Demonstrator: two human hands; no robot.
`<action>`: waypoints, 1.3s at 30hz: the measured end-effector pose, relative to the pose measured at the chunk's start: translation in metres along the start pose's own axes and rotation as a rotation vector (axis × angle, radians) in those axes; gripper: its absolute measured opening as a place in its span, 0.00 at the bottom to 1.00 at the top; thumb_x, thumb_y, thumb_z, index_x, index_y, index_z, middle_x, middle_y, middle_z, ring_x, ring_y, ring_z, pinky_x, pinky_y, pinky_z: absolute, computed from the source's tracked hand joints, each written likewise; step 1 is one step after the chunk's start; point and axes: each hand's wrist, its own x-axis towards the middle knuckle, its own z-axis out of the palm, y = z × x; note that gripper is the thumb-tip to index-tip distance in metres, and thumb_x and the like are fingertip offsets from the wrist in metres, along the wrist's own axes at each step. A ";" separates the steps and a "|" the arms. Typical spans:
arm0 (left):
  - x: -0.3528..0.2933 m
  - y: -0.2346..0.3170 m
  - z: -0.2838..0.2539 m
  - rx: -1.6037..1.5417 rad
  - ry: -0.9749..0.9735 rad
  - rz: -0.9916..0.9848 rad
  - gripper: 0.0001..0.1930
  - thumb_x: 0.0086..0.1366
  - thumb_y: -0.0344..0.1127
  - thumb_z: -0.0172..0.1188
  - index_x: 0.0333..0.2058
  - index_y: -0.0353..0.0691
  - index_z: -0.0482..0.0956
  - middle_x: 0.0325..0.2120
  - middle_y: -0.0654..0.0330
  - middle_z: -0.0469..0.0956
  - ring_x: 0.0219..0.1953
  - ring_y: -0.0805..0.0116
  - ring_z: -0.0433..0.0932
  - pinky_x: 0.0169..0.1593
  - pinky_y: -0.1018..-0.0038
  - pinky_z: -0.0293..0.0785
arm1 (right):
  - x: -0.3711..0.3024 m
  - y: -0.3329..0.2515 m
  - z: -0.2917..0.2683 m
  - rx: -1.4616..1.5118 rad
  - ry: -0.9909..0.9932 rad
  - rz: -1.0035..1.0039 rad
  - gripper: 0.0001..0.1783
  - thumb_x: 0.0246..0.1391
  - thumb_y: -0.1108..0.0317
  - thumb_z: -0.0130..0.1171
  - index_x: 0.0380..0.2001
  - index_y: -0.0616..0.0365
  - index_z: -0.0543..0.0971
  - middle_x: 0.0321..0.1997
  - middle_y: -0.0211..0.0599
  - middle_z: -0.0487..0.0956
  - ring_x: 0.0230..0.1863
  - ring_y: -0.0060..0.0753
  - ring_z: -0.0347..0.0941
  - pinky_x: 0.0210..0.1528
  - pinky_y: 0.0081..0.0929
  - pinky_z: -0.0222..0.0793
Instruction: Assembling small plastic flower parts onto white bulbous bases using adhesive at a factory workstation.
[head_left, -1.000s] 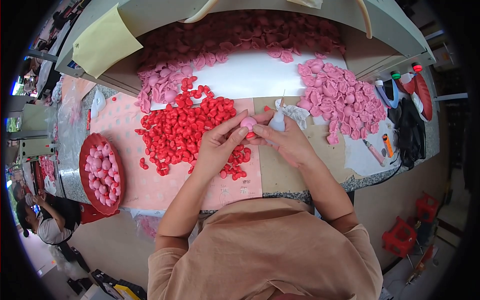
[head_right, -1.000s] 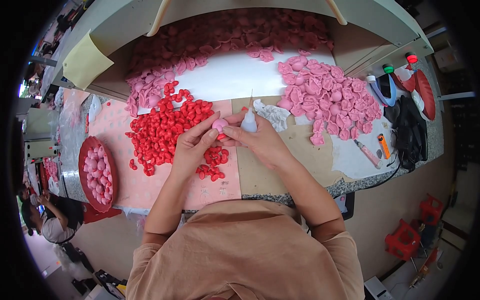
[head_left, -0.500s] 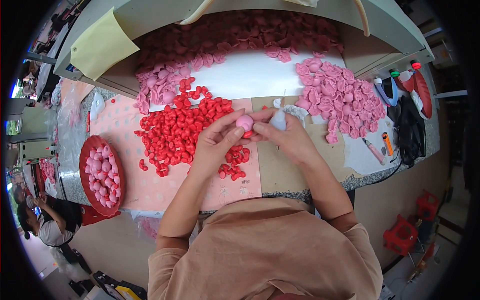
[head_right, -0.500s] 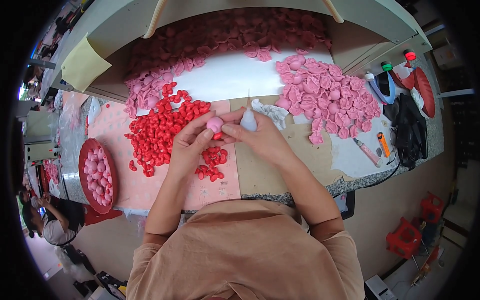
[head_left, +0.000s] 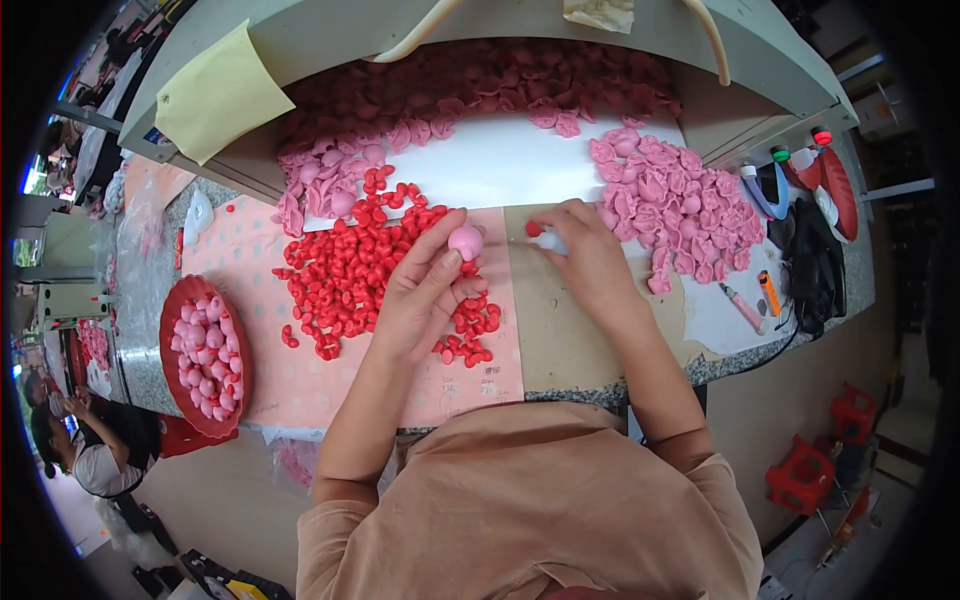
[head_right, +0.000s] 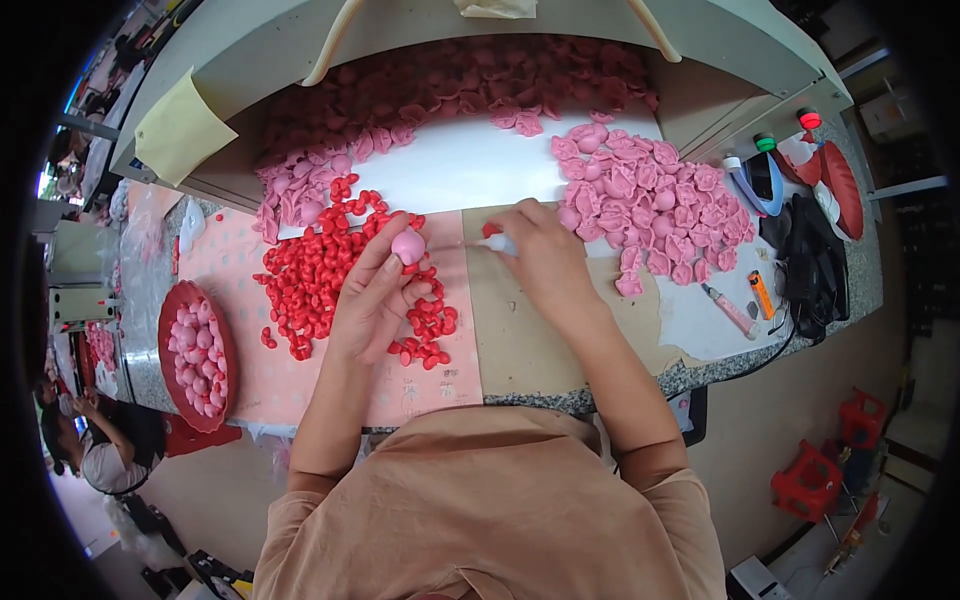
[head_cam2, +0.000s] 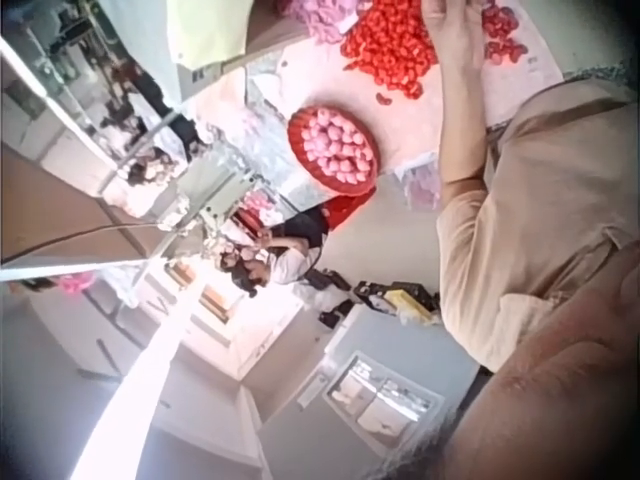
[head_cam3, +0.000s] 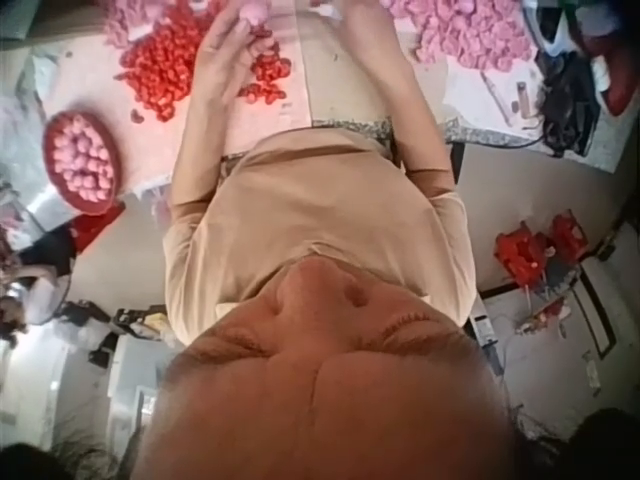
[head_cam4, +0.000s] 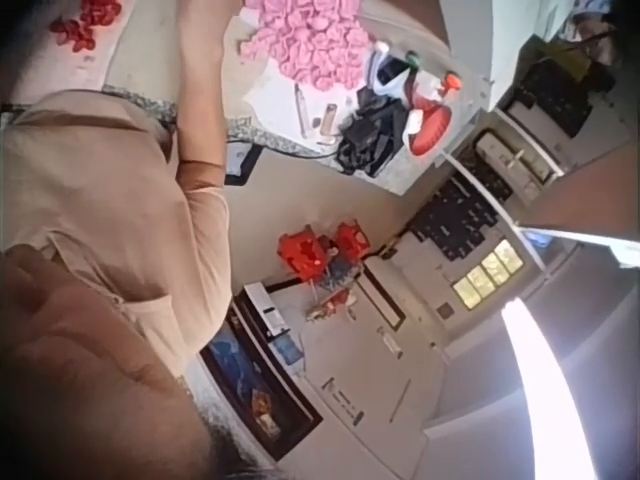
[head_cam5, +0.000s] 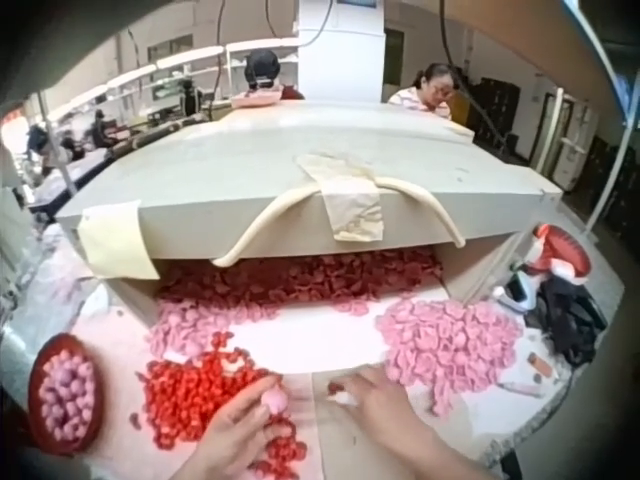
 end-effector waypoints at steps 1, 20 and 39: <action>-0.001 -0.001 0.001 0.006 0.009 0.004 0.23 0.64 0.26 0.51 0.59 0.40 0.62 0.49 0.58 0.70 0.47 0.72 0.72 0.47 0.73 0.75 | 0.001 -0.001 0.000 -0.002 0.003 -0.009 0.11 0.47 0.73 0.62 0.36 0.62 0.76 0.36 0.42 0.76 0.35 0.40 0.73 0.39 0.28 0.67; 0.000 -0.006 0.004 0.153 0.016 -0.020 0.26 0.62 0.22 0.54 0.59 0.40 0.61 0.47 0.60 0.70 0.46 0.70 0.74 0.50 0.68 0.76 | 0.011 -0.010 0.007 -0.022 0.004 0.194 0.13 0.47 0.72 0.60 0.38 0.58 0.73 0.40 0.42 0.75 0.42 0.44 0.72 0.42 0.34 0.68; 0.002 -0.018 -0.002 0.246 0.009 0.061 0.27 0.61 0.21 0.54 0.58 0.38 0.61 0.45 0.58 0.72 0.45 0.70 0.74 0.51 0.69 0.74 | 0.009 -0.032 -0.014 0.897 -0.001 0.380 0.10 0.51 0.73 0.59 0.38 0.61 0.73 0.31 0.29 0.73 0.31 0.20 0.69 0.33 0.18 0.65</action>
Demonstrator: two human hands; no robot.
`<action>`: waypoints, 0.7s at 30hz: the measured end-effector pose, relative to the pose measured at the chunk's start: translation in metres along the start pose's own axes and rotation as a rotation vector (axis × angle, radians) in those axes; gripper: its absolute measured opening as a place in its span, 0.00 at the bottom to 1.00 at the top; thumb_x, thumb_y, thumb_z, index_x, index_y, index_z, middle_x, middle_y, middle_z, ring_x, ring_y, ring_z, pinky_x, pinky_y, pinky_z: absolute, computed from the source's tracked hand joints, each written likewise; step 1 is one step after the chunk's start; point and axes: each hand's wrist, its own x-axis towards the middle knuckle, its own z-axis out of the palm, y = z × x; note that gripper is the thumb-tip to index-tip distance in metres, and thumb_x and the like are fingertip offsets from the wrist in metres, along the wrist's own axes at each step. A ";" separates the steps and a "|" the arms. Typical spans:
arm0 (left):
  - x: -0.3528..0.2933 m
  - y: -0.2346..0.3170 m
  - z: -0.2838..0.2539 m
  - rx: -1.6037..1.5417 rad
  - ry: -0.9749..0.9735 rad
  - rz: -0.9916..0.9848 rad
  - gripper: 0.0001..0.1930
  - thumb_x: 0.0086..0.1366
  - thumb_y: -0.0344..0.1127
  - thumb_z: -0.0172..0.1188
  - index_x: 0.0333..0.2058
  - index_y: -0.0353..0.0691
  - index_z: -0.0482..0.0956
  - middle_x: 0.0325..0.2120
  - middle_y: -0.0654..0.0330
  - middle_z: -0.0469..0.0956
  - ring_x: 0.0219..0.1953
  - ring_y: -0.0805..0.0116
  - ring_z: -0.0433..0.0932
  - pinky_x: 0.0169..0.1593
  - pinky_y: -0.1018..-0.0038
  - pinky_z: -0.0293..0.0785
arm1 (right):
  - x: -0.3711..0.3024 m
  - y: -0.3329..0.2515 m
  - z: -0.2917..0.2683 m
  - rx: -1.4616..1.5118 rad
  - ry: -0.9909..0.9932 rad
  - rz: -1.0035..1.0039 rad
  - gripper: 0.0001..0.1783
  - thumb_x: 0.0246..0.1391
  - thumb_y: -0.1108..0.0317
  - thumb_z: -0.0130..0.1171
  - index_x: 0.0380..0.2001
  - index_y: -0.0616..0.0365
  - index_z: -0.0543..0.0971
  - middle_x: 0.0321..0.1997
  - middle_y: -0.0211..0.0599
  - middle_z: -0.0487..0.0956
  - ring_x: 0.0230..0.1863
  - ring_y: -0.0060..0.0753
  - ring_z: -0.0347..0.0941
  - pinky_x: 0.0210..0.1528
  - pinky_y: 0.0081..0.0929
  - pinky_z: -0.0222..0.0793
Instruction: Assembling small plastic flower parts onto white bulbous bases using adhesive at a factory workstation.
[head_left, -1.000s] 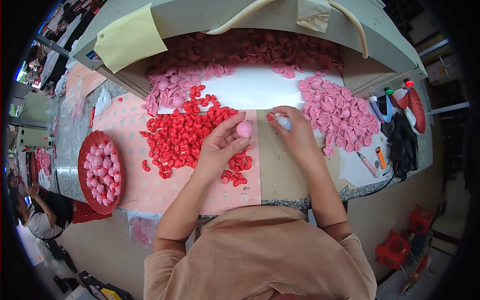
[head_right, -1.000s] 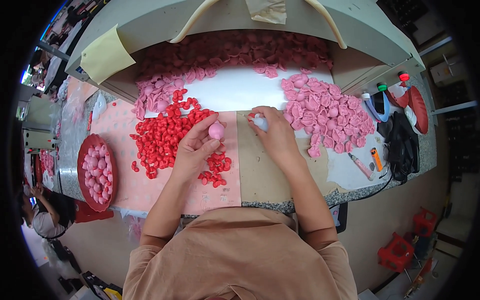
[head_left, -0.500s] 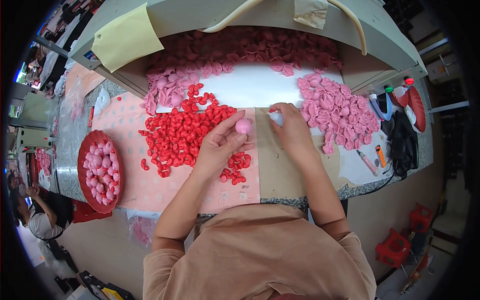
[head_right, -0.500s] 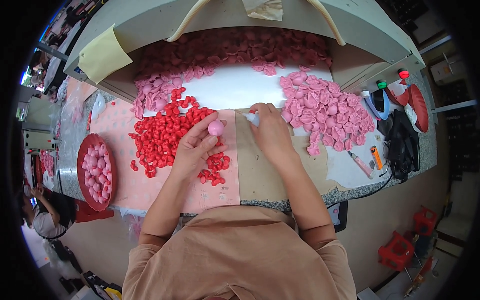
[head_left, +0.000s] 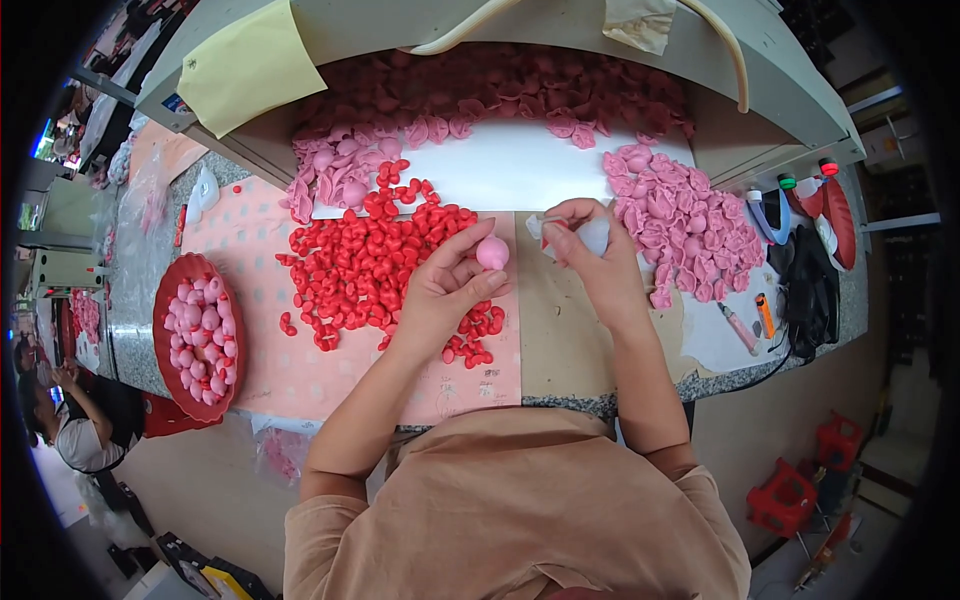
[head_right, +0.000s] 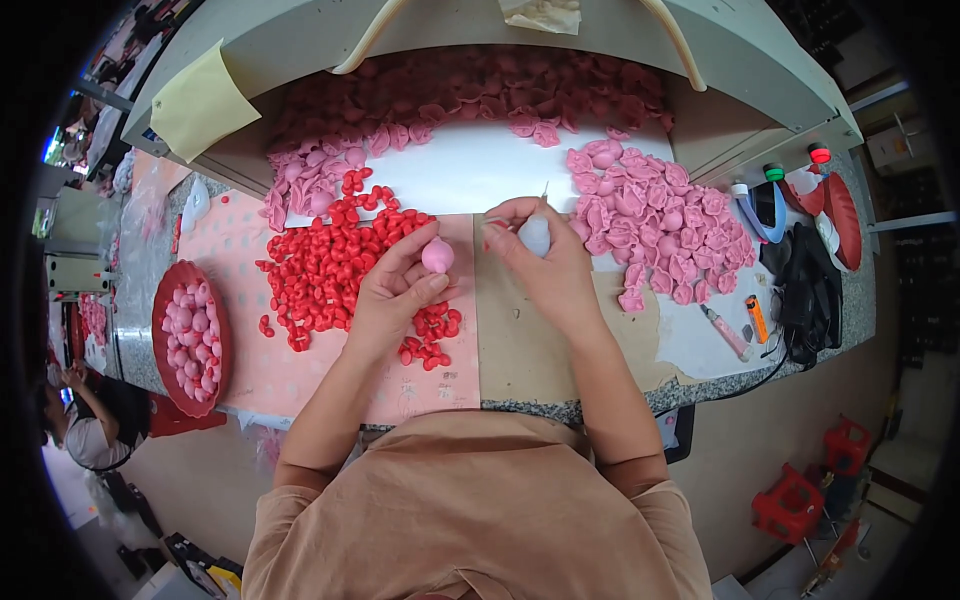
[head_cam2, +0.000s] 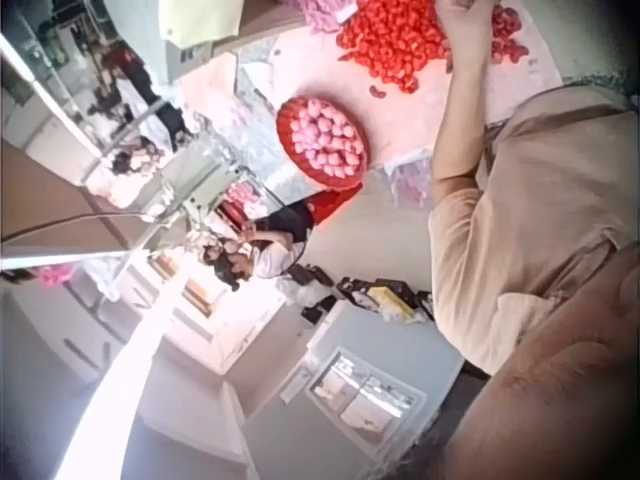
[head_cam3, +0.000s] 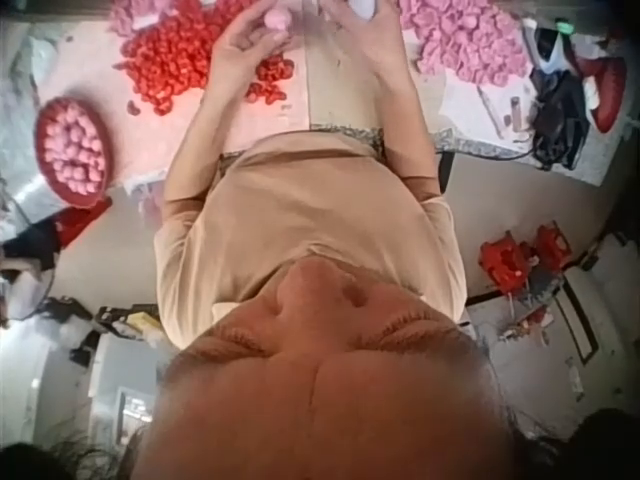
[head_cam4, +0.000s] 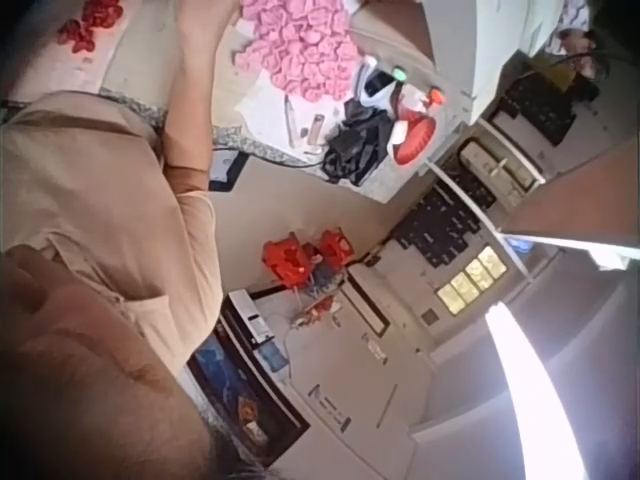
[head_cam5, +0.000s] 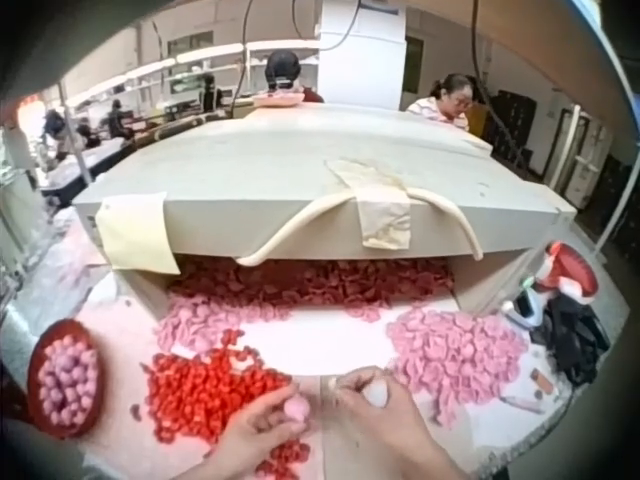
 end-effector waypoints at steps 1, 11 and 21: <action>0.000 0.000 0.001 -0.005 0.003 -0.001 0.27 0.61 0.21 0.54 0.59 0.37 0.60 0.45 0.57 0.72 0.45 0.70 0.74 0.51 0.70 0.74 | -0.002 0.002 0.002 0.001 0.001 0.005 0.10 0.51 0.73 0.59 0.38 0.61 0.73 0.31 0.29 0.73 0.31 0.20 0.69 0.33 0.18 0.65; -0.001 0.001 0.005 0.015 -0.001 0.015 0.25 0.61 0.21 0.54 0.57 0.36 0.63 0.47 0.57 0.71 0.46 0.72 0.73 0.50 0.72 0.75 | -0.009 0.006 0.018 0.294 -0.161 0.107 0.12 0.52 0.71 0.61 0.39 0.60 0.71 0.31 0.28 0.74 0.29 0.16 0.66 0.32 0.15 0.63; -0.001 -0.007 0.004 0.077 -0.006 0.010 0.24 0.60 0.21 0.55 0.57 0.35 0.64 0.47 0.59 0.71 0.44 0.73 0.74 0.49 0.74 0.75 | -0.012 0.011 0.017 0.050 -0.179 0.009 0.07 0.51 0.72 0.61 0.33 0.59 0.74 0.31 0.24 0.72 0.35 0.12 0.65 0.38 0.13 0.61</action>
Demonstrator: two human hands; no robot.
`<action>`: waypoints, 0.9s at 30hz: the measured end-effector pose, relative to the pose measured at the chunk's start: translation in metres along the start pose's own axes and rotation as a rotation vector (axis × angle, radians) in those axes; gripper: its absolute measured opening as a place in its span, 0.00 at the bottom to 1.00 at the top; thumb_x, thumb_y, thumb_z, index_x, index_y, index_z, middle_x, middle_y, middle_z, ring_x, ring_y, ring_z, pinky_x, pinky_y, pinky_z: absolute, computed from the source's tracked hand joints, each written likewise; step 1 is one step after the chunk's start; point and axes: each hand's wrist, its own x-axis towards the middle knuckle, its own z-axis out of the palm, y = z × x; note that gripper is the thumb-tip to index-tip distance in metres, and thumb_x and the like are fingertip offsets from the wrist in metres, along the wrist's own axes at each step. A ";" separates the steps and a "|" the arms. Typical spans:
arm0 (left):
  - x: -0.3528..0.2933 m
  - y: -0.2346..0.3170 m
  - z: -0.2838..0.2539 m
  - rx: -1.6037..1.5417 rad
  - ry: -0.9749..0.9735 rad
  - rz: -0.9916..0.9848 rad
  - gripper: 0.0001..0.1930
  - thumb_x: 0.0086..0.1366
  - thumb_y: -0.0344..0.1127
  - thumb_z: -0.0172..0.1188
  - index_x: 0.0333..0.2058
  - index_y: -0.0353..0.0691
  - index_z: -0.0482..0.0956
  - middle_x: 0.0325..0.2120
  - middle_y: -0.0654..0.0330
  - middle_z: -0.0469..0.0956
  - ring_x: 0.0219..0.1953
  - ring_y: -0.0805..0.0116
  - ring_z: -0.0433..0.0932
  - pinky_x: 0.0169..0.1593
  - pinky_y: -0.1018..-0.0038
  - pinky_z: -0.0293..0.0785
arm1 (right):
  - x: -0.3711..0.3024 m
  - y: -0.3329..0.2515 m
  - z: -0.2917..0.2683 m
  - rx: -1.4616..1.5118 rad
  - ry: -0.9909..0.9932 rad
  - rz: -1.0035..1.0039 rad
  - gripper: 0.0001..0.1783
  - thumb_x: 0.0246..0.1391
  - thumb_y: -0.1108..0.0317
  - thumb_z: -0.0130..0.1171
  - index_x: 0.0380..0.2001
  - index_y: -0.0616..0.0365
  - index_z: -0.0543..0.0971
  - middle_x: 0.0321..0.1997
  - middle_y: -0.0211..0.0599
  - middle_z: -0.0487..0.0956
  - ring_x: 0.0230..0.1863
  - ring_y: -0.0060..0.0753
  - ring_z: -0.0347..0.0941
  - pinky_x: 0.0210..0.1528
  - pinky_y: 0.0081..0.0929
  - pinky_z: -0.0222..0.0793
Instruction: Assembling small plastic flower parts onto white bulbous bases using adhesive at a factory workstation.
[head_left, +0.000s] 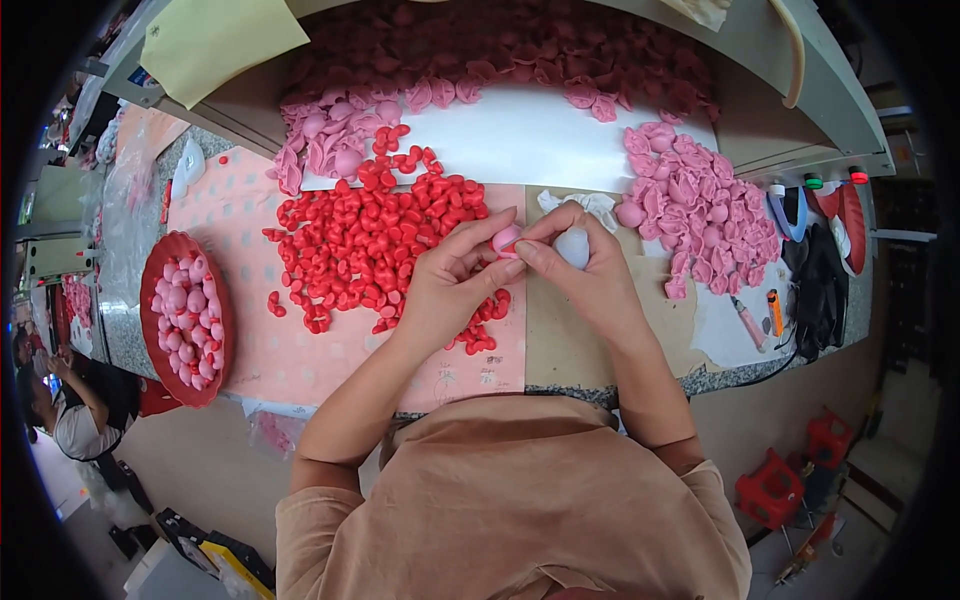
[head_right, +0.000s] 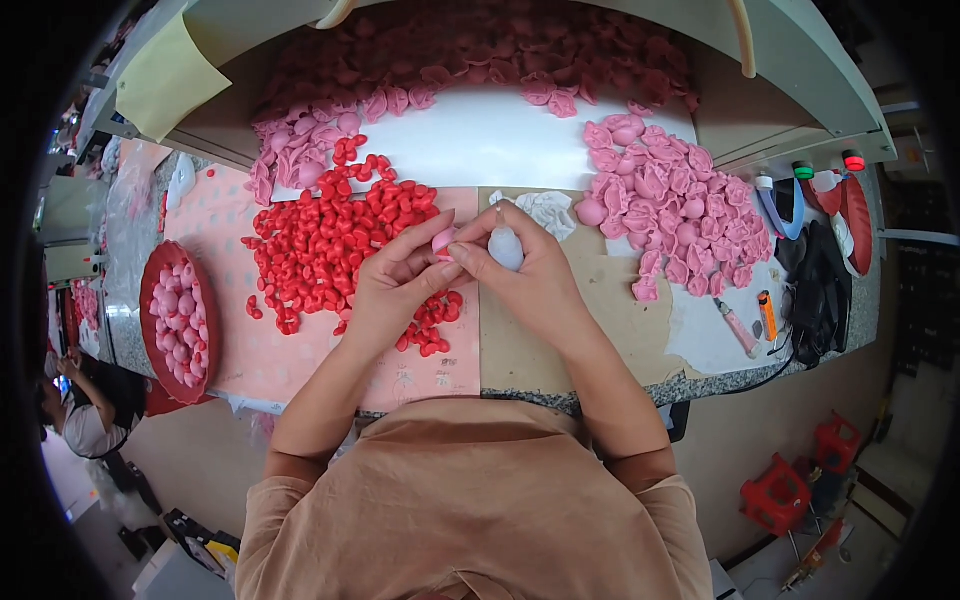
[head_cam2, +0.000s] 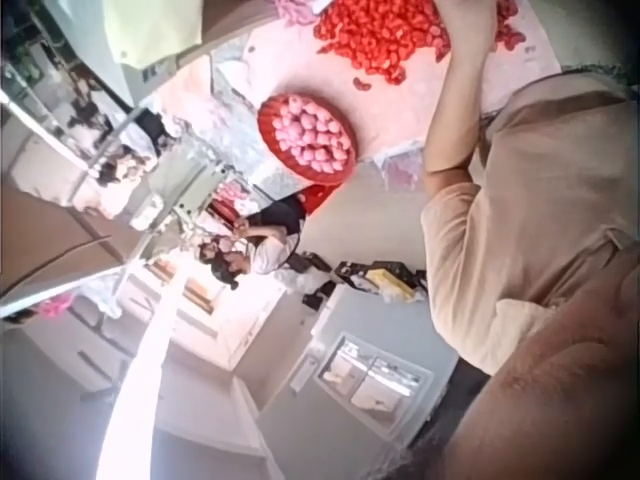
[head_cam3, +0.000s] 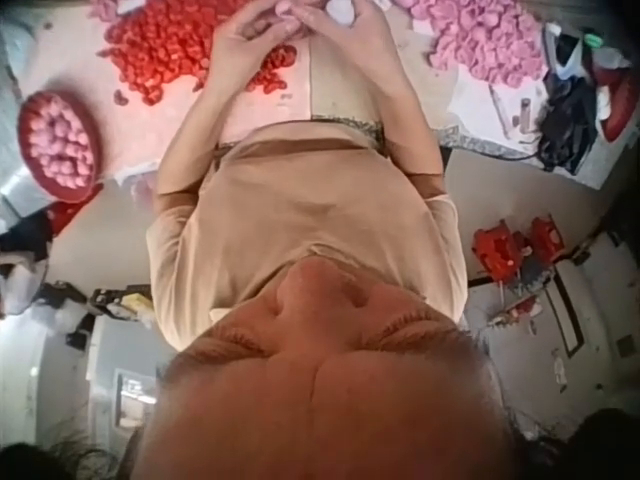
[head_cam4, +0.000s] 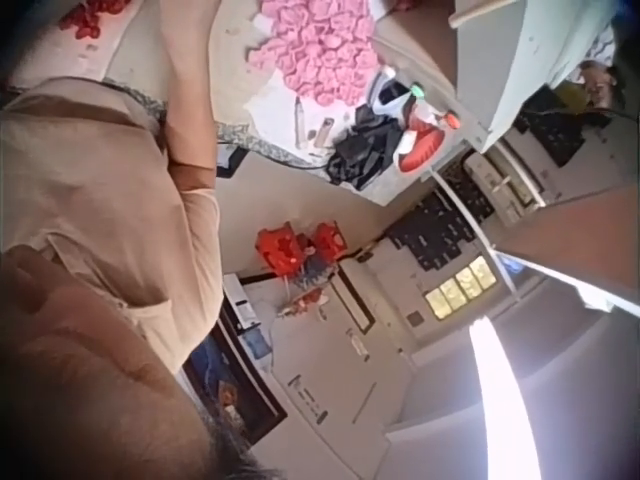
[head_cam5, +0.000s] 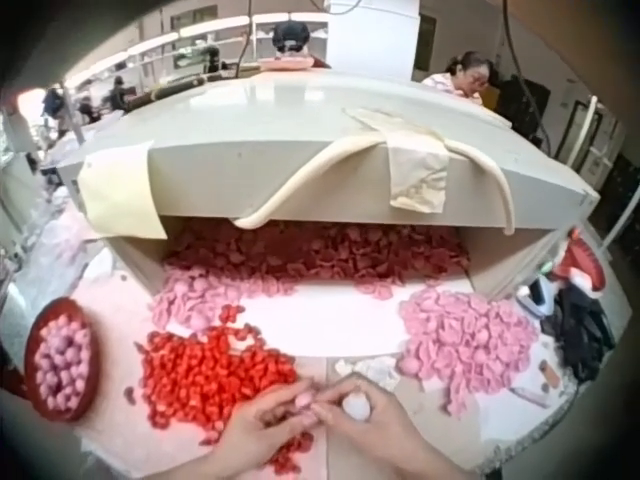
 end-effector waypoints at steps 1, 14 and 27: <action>0.000 -0.001 0.000 -0.011 -0.005 0.008 0.24 0.61 0.21 0.55 0.57 0.35 0.64 0.47 0.59 0.71 0.43 0.73 0.74 0.48 0.75 0.75 | 0.000 -0.002 -0.001 0.000 -0.001 0.008 0.07 0.51 0.72 0.61 0.33 0.59 0.74 0.31 0.24 0.72 0.35 0.12 0.65 0.38 0.13 0.61; 0.002 0.000 -0.001 0.005 0.032 -0.044 0.23 0.60 0.21 0.56 0.55 0.35 0.66 0.46 0.59 0.72 0.43 0.74 0.74 0.48 0.75 0.76 | 0.007 0.008 -0.011 0.038 -0.008 0.098 0.08 0.51 0.72 0.61 0.34 0.59 0.74 0.31 0.23 0.72 0.30 0.12 0.64 0.34 0.13 0.60; 0.002 0.000 0.001 0.083 0.036 -0.008 0.23 0.59 0.21 0.57 0.54 0.35 0.67 0.46 0.61 0.69 0.44 0.73 0.74 0.49 0.76 0.75 | 0.006 0.006 -0.009 -0.071 -0.037 0.086 0.08 0.52 0.70 0.61 0.33 0.59 0.74 0.28 0.21 0.71 0.27 0.10 0.62 0.28 0.12 0.58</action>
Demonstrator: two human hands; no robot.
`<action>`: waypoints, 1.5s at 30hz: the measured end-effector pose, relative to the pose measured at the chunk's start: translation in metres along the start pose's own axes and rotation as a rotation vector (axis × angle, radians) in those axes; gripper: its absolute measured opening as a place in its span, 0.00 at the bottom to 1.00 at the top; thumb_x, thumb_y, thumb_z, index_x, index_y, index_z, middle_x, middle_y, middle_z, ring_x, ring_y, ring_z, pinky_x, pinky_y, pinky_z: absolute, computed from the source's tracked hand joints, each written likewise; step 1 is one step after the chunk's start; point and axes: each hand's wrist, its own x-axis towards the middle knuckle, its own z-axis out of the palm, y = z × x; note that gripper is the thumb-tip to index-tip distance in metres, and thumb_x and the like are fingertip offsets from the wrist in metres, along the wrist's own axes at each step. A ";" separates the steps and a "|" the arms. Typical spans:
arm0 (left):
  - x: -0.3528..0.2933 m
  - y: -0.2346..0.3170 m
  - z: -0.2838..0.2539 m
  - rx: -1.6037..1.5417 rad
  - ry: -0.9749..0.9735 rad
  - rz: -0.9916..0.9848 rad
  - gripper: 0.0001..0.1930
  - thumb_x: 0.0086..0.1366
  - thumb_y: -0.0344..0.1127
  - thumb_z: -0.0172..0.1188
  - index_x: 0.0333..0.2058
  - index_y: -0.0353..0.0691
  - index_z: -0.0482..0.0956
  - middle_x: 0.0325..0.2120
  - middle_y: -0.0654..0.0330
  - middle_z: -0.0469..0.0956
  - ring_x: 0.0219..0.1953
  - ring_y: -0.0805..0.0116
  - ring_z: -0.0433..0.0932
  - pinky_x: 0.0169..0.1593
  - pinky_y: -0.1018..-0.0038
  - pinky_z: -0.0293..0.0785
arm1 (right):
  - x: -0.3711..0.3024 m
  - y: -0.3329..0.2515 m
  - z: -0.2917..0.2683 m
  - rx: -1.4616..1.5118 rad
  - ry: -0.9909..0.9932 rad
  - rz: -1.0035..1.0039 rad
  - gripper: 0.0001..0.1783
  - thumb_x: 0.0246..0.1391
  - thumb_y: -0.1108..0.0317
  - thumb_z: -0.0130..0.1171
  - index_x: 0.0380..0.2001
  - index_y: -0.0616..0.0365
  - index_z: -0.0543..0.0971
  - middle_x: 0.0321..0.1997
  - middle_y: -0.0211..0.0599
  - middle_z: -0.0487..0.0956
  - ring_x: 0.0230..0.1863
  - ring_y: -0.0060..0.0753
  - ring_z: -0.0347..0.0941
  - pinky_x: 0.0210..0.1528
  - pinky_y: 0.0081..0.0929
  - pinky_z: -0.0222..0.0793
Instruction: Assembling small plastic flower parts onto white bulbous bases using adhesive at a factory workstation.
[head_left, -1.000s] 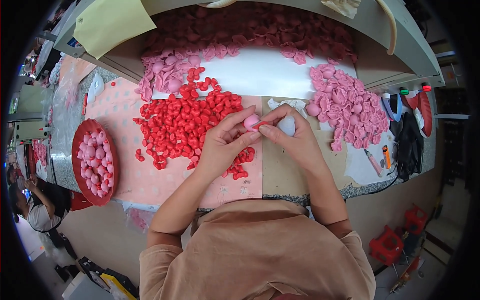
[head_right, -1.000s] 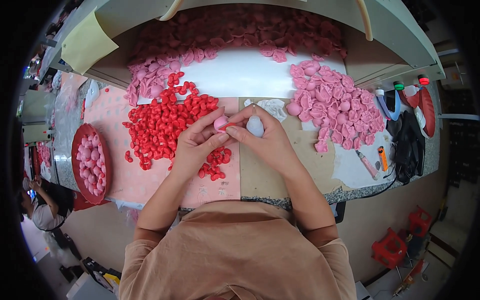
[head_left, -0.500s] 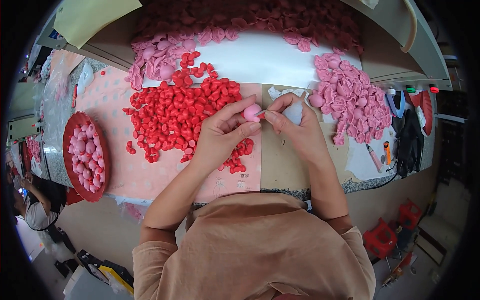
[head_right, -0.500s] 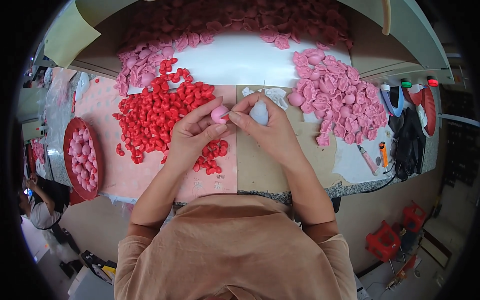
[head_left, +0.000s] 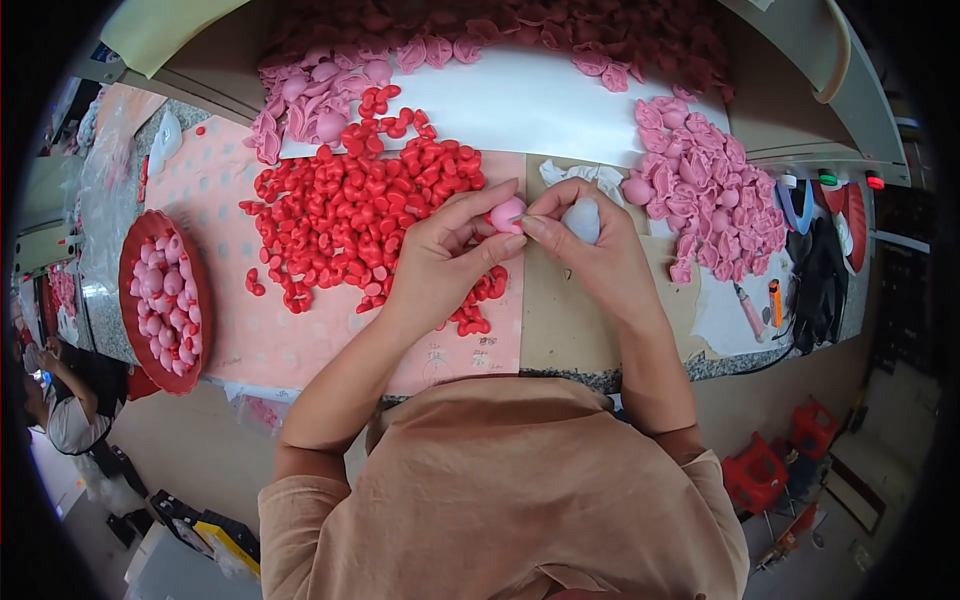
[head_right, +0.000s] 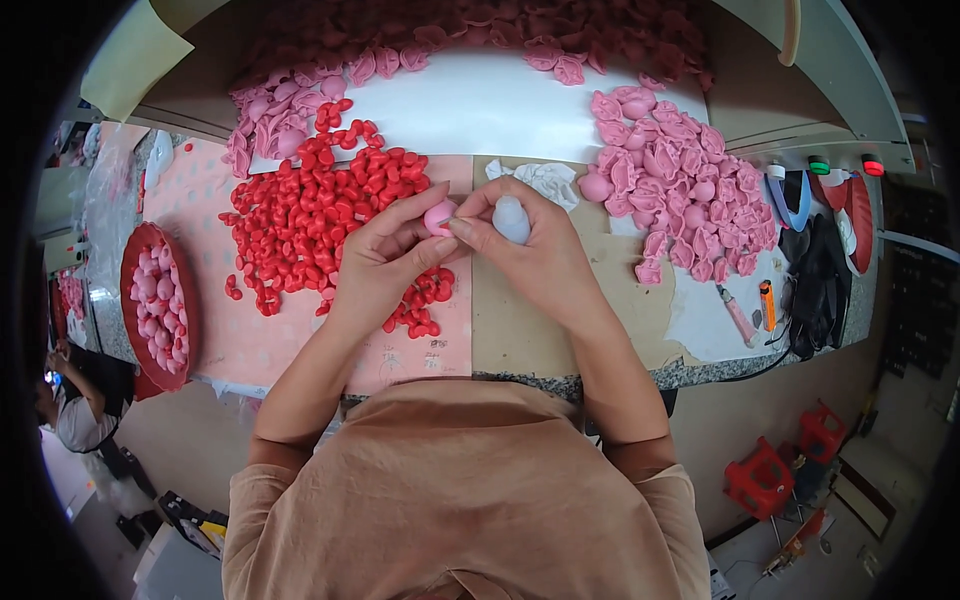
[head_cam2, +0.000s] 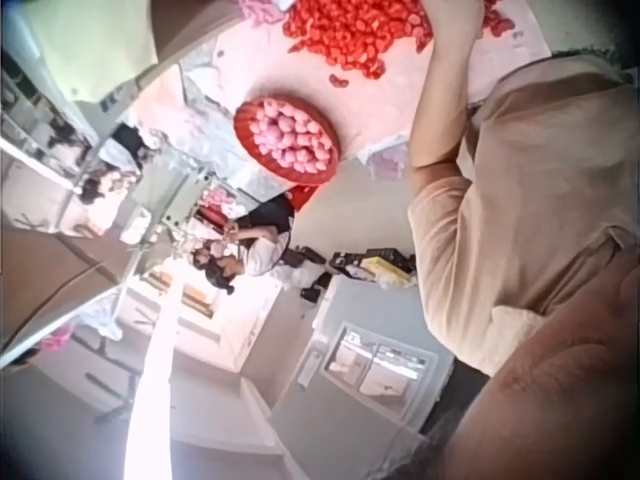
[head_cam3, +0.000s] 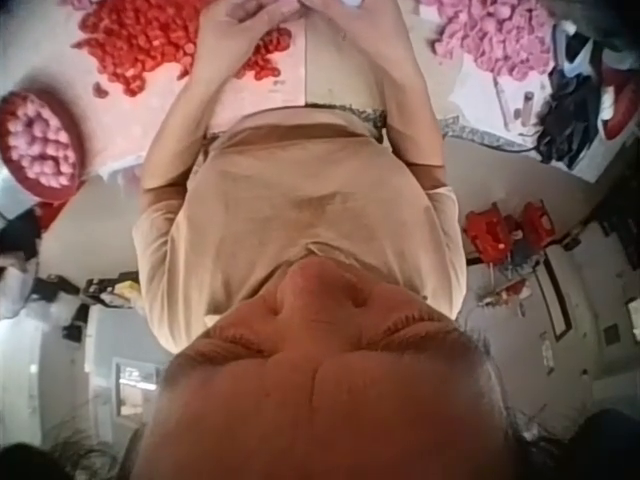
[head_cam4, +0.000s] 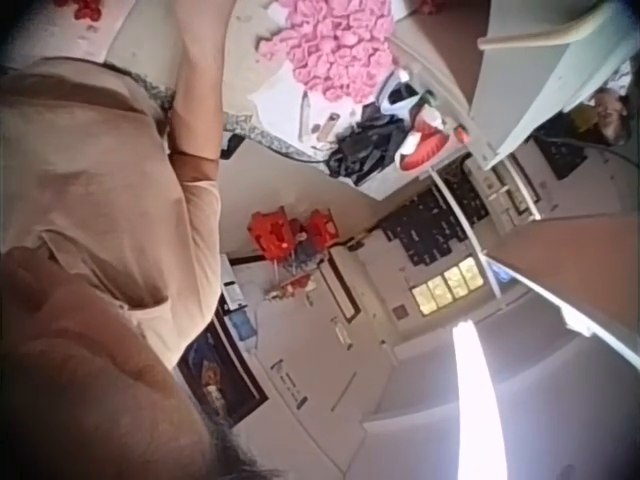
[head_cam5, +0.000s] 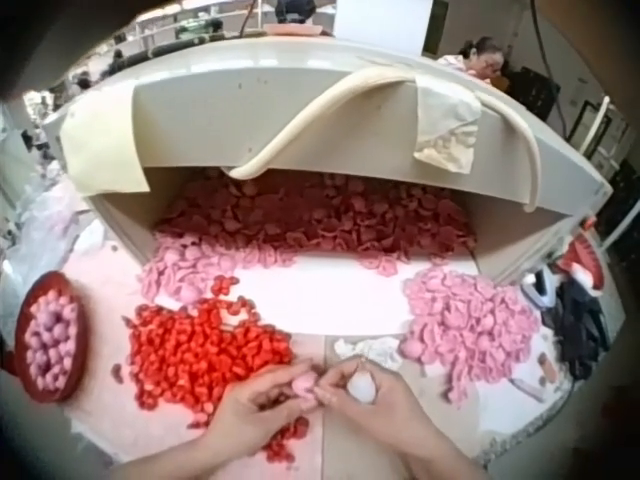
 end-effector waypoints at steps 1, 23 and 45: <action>0.000 -0.001 0.000 -0.040 0.011 0.015 0.23 0.59 0.21 0.57 0.54 0.35 0.67 0.45 0.61 0.70 0.43 0.74 0.74 0.49 0.76 0.75 | 0.000 -0.001 0.001 0.000 0.000 0.002 0.08 0.52 0.70 0.61 0.33 0.59 0.74 0.28 0.21 0.71 0.27 0.10 0.62 0.28 0.12 0.58; -0.001 -0.001 -0.002 0.009 -0.011 -0.058 0.23 0.59 0.22 0.58 0.54 0.35 0.67 0.45 0.60 0.71 0.42 0.74 0.75 0.47 0.77 0.76 | 0.000 0.000 0.001 0.001 -0.019 -0.015 0.07 0.51 0.70 0.61 0.33 0.59 0.75 0.30 0.21 0.72 0.30 0.09 0.63 0.30 0.11 0.57; 0.000 -0.001 -0.004 -0.022 0.000 -0.055 0.23 0.59 0.22 0.58 0.55 0.35 0.67 0.41 0.60 0.75 0.39 0.75 0.76 0.42 0.78 0.76 | 0.000 -0.001 -0.006 -0.018 -0.028 -0.007 0.07 0.51 0.72 0.61 0.33 0.60 0.75 0.32 0.23 0.72 0.34 0.13 0.64 0.38 0.14 0.61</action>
